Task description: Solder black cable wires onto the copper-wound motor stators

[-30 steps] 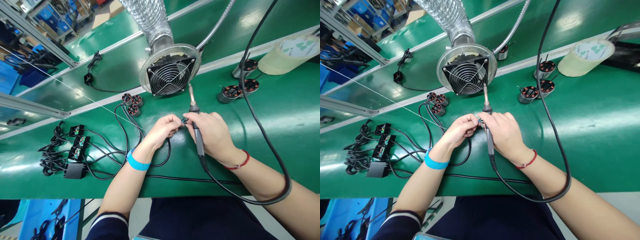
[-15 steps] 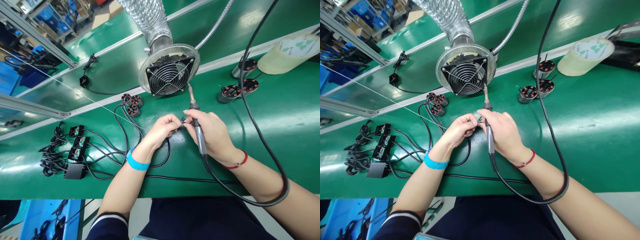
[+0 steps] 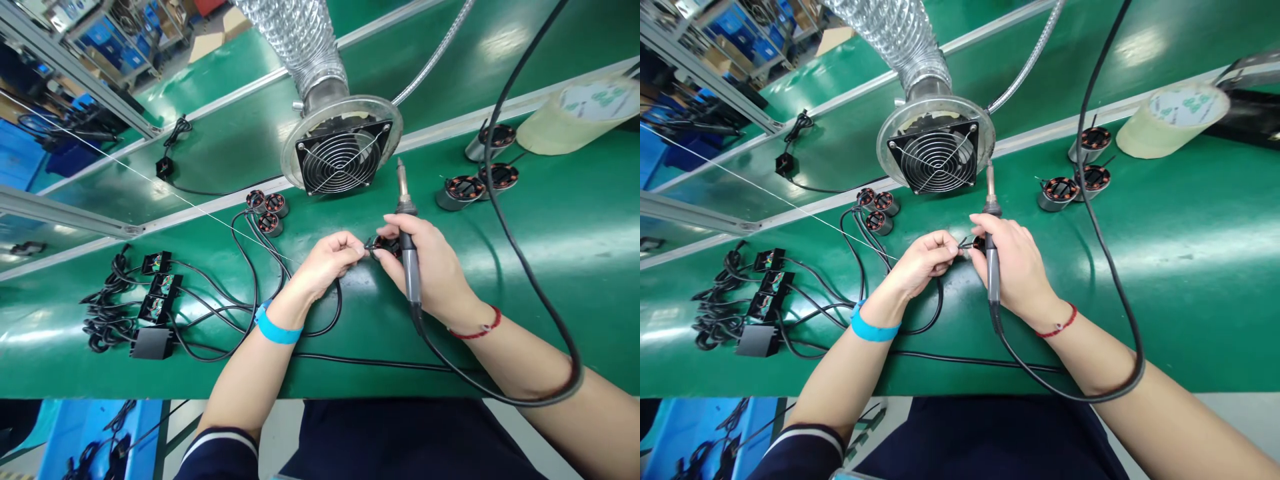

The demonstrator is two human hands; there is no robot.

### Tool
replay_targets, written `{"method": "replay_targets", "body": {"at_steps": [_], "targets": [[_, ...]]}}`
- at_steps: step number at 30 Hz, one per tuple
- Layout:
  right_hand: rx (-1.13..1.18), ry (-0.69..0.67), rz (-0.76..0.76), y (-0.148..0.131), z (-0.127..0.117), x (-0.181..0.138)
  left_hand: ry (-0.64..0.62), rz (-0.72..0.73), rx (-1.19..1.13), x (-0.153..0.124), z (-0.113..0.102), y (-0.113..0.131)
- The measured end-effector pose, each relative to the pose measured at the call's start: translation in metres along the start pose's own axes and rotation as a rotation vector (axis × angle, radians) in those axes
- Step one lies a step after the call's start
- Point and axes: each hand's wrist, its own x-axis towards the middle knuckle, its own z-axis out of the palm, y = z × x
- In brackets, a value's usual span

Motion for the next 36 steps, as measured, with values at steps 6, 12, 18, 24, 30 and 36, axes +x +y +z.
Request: {"method": "replay_targets", "body": {"at_steps": [6, 12, 18, 24, 30, 36], "targets": [[0.164, -0.089, 0.113, 0.005, -0.002, 0.002, -0.082, 0.083, 0.083, 0.001, -0.006, -0.005], [0.201, -0.035, 0.209, 0.000, 0.004, -0.001, -0.062, 0.148, 0.274, 0.005, -0.003, -0.010], [0.159, -0.032, 0.190, -0.003, 0.004, 0.000, 0.060, 0.227, 0.513, -0.002, 0.001, -0.002], [0.121, 0.034, 0.095, 0.004, -0.008, -0.001, 0.432, 0.248, 0.768, -0.016, -0.038, 0.032], [0.143, -0.007, 0.090, 0.003, -0.011, -0.003, 0.842, 0.255, 0.761, -0.024, -0.099, 0.052], [0.146, -0.007, -0.031, -0.006, -0.015, -0.002, 1.082, 0.487, 0.599, -0.046, -0.098, 0.066]]}}
